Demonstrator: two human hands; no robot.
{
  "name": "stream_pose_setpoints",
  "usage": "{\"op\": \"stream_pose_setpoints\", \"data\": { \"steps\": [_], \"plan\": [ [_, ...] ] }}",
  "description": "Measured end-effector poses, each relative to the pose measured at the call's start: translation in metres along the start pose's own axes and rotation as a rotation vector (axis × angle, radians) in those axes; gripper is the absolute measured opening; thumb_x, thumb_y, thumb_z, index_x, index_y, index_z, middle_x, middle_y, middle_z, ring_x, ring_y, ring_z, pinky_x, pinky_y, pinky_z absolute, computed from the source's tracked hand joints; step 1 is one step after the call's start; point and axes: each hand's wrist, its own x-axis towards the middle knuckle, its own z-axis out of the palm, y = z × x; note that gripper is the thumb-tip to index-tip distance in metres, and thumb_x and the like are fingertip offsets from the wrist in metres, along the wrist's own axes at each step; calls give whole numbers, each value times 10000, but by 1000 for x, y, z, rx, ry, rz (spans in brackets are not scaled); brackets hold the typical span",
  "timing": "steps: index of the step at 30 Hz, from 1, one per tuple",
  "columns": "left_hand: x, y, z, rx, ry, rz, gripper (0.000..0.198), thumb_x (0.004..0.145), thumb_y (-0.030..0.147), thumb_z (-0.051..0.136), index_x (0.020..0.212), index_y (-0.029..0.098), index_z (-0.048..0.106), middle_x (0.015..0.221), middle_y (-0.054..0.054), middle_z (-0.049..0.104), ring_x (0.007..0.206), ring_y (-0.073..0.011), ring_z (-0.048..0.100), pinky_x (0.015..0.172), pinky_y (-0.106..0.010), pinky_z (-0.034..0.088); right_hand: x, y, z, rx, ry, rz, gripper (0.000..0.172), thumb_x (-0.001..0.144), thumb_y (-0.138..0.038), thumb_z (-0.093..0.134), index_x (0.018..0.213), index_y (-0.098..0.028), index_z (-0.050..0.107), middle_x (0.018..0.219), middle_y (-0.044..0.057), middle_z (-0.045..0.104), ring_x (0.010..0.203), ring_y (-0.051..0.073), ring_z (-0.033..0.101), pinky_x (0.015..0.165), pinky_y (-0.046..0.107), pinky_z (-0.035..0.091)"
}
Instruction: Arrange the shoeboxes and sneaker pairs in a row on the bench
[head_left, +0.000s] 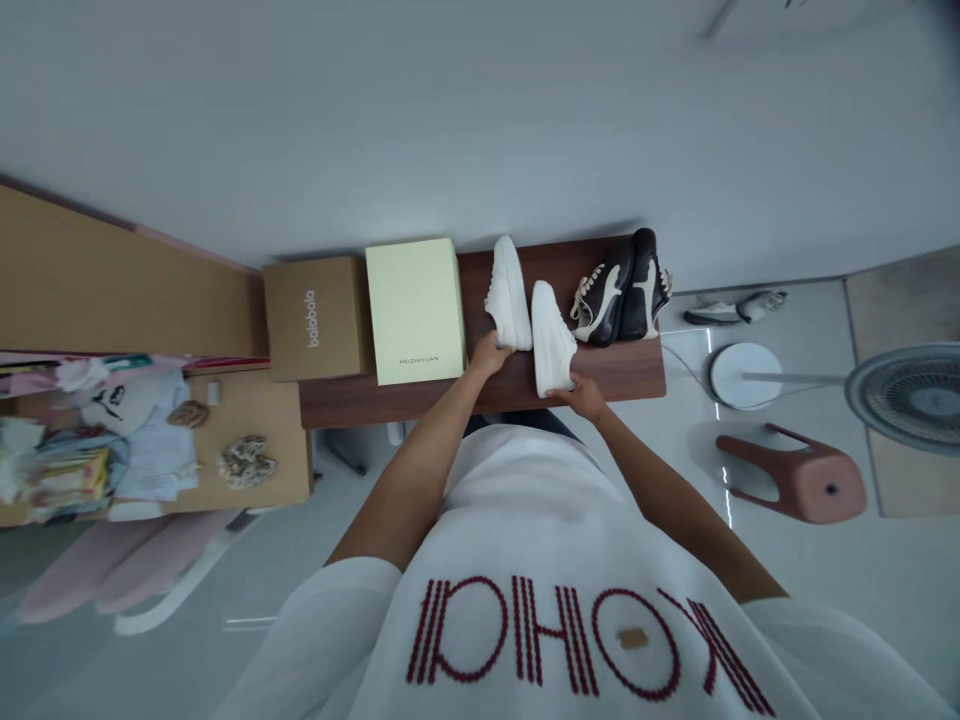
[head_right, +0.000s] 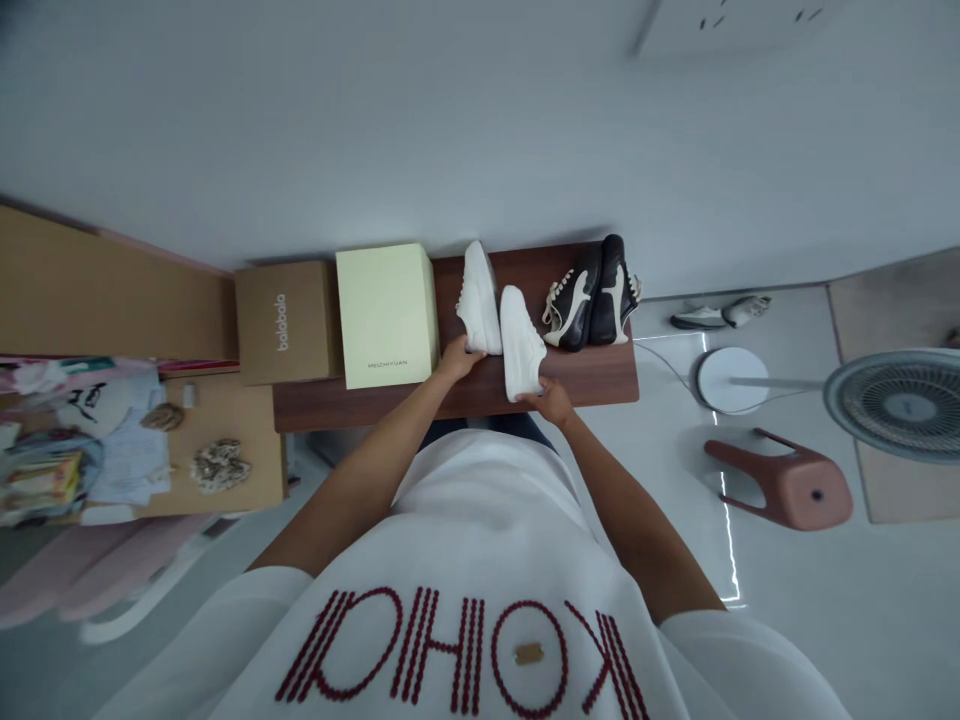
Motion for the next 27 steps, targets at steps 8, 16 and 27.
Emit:
{"op": "stream_pose_setpoints", "data": {
  "steps": [8, 16, 27],
  "plan": [
    [-12, 22, -27, 339, -39, 233, 295, 980, 261, 679, 1262, 182, 717, 1188, -142, 788, 1168, -312, 715, 1011, -365, 516, 5, -31, -21, -410, -31, -189, 273, 894, -485, 778, 840, -240, 669, 808, 61, 768, 819, 271, 710, 728, 317, 492],
    [-27, 47, -27, 536, -22, 290, 272, 986, 139, 592, 1226, 173, 716, 1201, -184, 778, 1248, -344, 693, 1135, -440, 433, 23, -87, -30, -747, 10, -318, 246, 1032, -420, 667, 1062, -184, 726, 1114, 169, 803, 1059, 311, 711, 928, 368, 444],
    [-38, 57, -20, 647, -54, 295, 339, 1000, 67, 459, 1229, 133, 701, 1193, -211, 760, 1245, -329, 682, 1130, -454, 429, 51, -113, -17, -837, -20, -308, 239, 1051, -322, 604, 1156, -143, 722, 1219, 206, 782, 1128, 331, 689, 926, 403, 406]
  ]
}}
